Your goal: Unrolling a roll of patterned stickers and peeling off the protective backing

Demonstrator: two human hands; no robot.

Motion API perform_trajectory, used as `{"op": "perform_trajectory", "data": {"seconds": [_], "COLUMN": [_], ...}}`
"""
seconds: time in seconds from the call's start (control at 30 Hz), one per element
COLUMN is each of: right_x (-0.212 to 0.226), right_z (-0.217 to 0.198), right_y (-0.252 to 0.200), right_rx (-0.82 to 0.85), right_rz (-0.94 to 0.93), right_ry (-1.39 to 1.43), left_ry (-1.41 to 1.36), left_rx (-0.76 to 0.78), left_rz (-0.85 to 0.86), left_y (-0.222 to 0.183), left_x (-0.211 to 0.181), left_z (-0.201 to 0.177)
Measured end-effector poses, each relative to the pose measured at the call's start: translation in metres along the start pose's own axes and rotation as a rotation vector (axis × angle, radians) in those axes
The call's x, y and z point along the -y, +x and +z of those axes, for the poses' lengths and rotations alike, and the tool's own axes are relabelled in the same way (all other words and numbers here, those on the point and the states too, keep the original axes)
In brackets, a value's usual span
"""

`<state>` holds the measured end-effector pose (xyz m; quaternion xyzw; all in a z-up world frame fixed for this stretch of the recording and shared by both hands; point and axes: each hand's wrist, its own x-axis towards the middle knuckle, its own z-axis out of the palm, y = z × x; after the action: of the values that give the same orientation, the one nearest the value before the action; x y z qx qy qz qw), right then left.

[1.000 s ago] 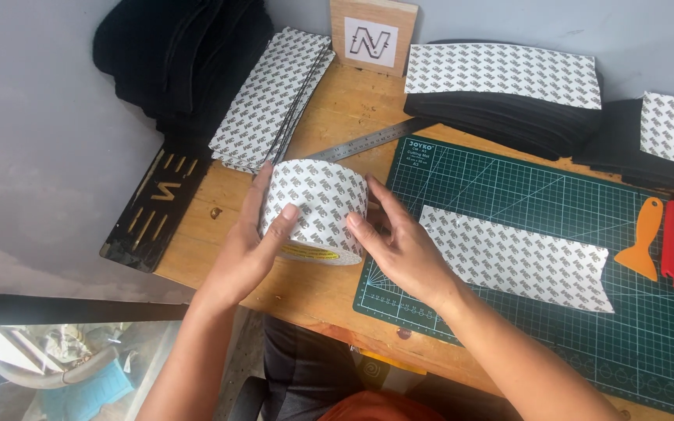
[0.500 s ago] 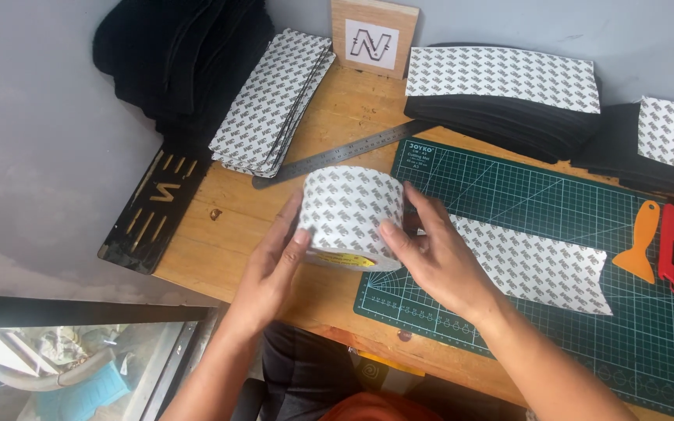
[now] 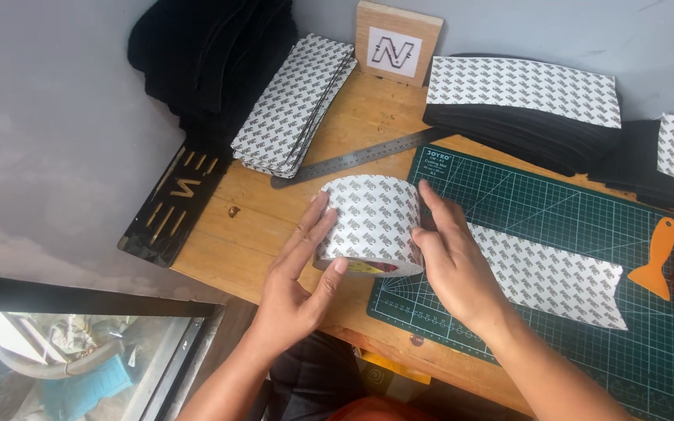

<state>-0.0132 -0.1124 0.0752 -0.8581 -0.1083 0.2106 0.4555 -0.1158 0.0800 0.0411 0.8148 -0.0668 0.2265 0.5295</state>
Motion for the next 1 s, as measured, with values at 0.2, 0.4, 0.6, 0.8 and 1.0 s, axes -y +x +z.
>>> {"op": "perform_trajectory", "data": {"seconds": [0.2, 0.4, 0.6, 0.8, 1.0], "right_x": [0.020, 0.020, -0.002, 0.002, 0.017], "right_z": [-0.011, -0.008, -0.005, -0.012, -0.014], "right_y": [-0.022, -0.025, -0.007, -0.009, -0.017], "right_rx": [0.008, 0.065, 0.093, 0.059, 0.063], "right_rz": [-0.082, -0.089, -0.053, -0.002, -0.028], "right_ry": [-0.077, -0.038, 0.024, 0.068, 0.038], "left_ry": [-0.092, -0.119, -0.110, -0.147, -0.283], "left_rx": [0.025, 0.107, -0.049, -0.061, 0.022], "left_rz": [-0.245, -0.467, -0.308, -0.229, -0.484], "left_y": [0.013, 0.011, 0.007, 0.011, 0.002], "left_x": [-0.005, -0.003, 0.015, 0.011, 0.013], "left_z": [-0.002, 0.000, 0.004, 0.011, 0.019]}}
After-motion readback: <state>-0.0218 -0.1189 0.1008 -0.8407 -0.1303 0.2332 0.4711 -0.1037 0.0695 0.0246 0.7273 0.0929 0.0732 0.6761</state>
